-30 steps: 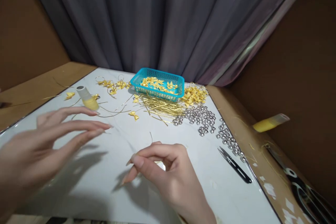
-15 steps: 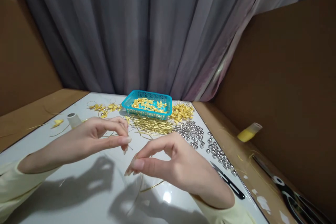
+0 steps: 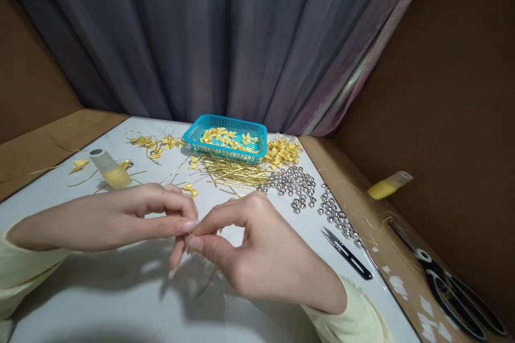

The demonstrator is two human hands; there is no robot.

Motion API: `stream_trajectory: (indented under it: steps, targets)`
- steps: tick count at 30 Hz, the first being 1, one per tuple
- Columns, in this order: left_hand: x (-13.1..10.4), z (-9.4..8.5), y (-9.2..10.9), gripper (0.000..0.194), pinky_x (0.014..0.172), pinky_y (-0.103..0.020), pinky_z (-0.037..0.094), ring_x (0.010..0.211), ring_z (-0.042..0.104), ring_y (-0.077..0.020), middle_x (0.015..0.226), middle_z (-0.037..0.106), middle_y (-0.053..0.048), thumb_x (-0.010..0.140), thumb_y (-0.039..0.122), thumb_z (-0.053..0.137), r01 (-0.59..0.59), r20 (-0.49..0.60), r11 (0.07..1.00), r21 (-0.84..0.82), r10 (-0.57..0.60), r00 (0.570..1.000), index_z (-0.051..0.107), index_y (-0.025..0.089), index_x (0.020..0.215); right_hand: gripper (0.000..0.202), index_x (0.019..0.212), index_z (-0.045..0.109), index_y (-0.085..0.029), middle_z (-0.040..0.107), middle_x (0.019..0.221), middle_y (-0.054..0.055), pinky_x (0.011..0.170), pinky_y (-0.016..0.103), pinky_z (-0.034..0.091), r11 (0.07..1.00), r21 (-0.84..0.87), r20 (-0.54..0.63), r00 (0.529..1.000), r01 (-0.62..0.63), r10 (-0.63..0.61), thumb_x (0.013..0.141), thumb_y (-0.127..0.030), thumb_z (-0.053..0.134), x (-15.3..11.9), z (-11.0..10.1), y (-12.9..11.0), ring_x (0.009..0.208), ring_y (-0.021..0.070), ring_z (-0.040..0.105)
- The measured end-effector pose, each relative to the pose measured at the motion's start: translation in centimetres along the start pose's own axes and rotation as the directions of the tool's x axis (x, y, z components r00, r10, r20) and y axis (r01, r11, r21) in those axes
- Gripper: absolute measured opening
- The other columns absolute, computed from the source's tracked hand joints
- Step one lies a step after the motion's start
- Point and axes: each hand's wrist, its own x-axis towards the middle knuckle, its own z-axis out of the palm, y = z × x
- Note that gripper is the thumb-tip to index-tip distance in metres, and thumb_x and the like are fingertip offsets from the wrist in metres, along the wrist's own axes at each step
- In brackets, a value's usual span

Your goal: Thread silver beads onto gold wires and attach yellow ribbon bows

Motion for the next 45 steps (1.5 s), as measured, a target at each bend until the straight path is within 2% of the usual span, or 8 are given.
stream_trajectory:
  steps: [3, 8, 13, 17, 21, 27, 35, 45]
  targets:
    - [0.2, -0.5, -0.1, 0.027, 0.072, -0.019, 0.048, 0.078, 0.063, -0.0133, 0.073, 0.071, 0.004, 0.094, 0.028, 0.044, 0.026, 0.165, 1.0, -0.015, -0.023, 0.986, 0.068, 0.023, 0.085, 0.023, 0.082, 0.077, -0.017, 0.071, 0.069, 0.003, 0.061, 0.027, 0.049, 0.998, 0.034, 0.085, 0.995, -0.048, 0.045, 0.087, -0.025, 0.056, 0.1, -0.2, 0.2, 0.063, 0.0154, 0.063]
    - [0.3, -0.5, -0.5, 0.024, 0.084, -0.021, 0.046, 0.088, 0.063, -0.0138, 0.09, 0.071, 0.001, 0.092, 0.023, 0.049, -0.083, 0.077, 0.996, 0.042, 0.079, 0.994, 0.071, 0.023, 0.081, 0.025, 0.083, 0.078, -0.02, 0.072, 0.07, 0.004, 0.061, 0.027, 0.051, 0.979, 0.17, 0.094, 0.991, -0.11, 0.095, 0.086, -0.033, 0.057, 0.2, -0.5, 0.7, 0.064, 0.0166, 0.065]
    - [0.2, -0.1, -0.2, 0.021, 0.07, -0.019, 0.046, 0.078, 0.064, -0.0135, 0.069, 0.072, 0.005, 0.093, 0.027, 0.047, 0.023, 0.136, 0.998, -0.063, -0.015, 0.991, 0.067, 0.024, 0.089, 0.018, 0.073, 0.077, -0.021, 0.071, 0.062, 0.003, 0.057, 0.026, 0.052, 0.956, 0.247, 0.079, 0.987, -0.156, 0.14, 0.08, -0.032, 0.065, -0.2, -1.6, 0.7, 0.059, 0.0159, 0.066]
    - [0.2, 0.5, 0.3, 0.021, 0.058, -0.018, 0.043, 0.06, 0.06, -0.0105, 0.06, 0.07, 0.008, 0.094, 0.032, 0.045, 0.074, 0.039, 0.977, -0.201, -0.068, 0.997, 0.065, 0.025, 0.093, 0.014, 0.069, 0.076, -0.022, 0.071, 0.061, 0.002, 0.056, 0.027, 0.054, 0.863, 0.448, 0.081, 0.972, -0.233, 0.22, 0.077, -0.031, 0.068, -0.7, -2.1, 0.6, 0.054, 0.016, 0.067]
    - [-0.2, 1.2, 0.5, 0.021, 0.061, -0.019, 0.047, 0.064, 0.065, -0.011, 0.063, 0.071, 0.007, 0.092, 0.029, 0.047, 0.049, -0.149, 0.984, -0.173, -0.075, 0.986, 0.067, 0.027, 0.097, 0.017, 0.066, 0.074, -0.018, 0.07, 0.061, 0.003, 0.053, 0.027, 0.052, 0.812, 0.511, 0.126, 0.959, -0.282, 0.254, 0.076, -0.03, 0.068, -0.8, -1.6, 0.6, 0.051, 0.0153, 0.066]
    - [-0.7, 2.3, 0.6, 0.025, 0.075, -0.021, 0.051, 0.072, 0.068, -0.0111, 0.062, 0.071, 0.01, 0.091, 0.022, 0.05, -0.097, -0.331, 0.995, -0.016, 0.086, 0.94, 0.071, 0.032, 0.099, 0.023, 0.064, 0.07, -0.016, 0.068, 0.057, 0.004, 0.047, 0.026, 0.047, 0.806, 0.531, 0.095, 0.964, -0.259, 0.248, 0.077, -0.034, 0.066, -0.4, -0.7, 0.5, 0.045, 0.0146, 0.063]
    - [-0.6, 2.4, 0.5, 0.029, 0.085, -0.023, 0.042, 0.078, 0.063, -0.0101, 0.071, 0.073, 0.01, 0.093, 0.015, 0.049, -0.192, -0.3, 0.981, 0.01, 0.187, 0.935, 0.068, 0.032, 0.109, 0.02, 0.064, 0.067, -0.011, 0.068, 0.058, 0.005, 0.048, 0.025, 0.048, 0.76, 0.587, 0.139, 0.96, -0.279, 0.245, 0.075, -0.028, 0.069, 0.0, -0.6, 0.9, 0.046, 0.0143, 0.063]
    - [-0.8, 2.5, 0.5, 0.028, 0.084, -0.022, 0.036, 0.078, 0.06, -0.0071, 0.078, 0.072, 0.015, 0.094, 0.013, 0.049, -0.199, -0.282, 0.98, 0.021, 0.197, 0.939, 0.07, 0.032, 0.096, 0.02, 0.063, 0.066, -0.009, 0.067, 0.058, 0.007, 0.048, 0.024, 0.047, 0.759, 0.587, 0.133, 0.958, -0.282, 0.253, 0.074, -0.026, 0.069, 0.0, -0.6, 0.7, 0.045, 0.0138, 0.062]
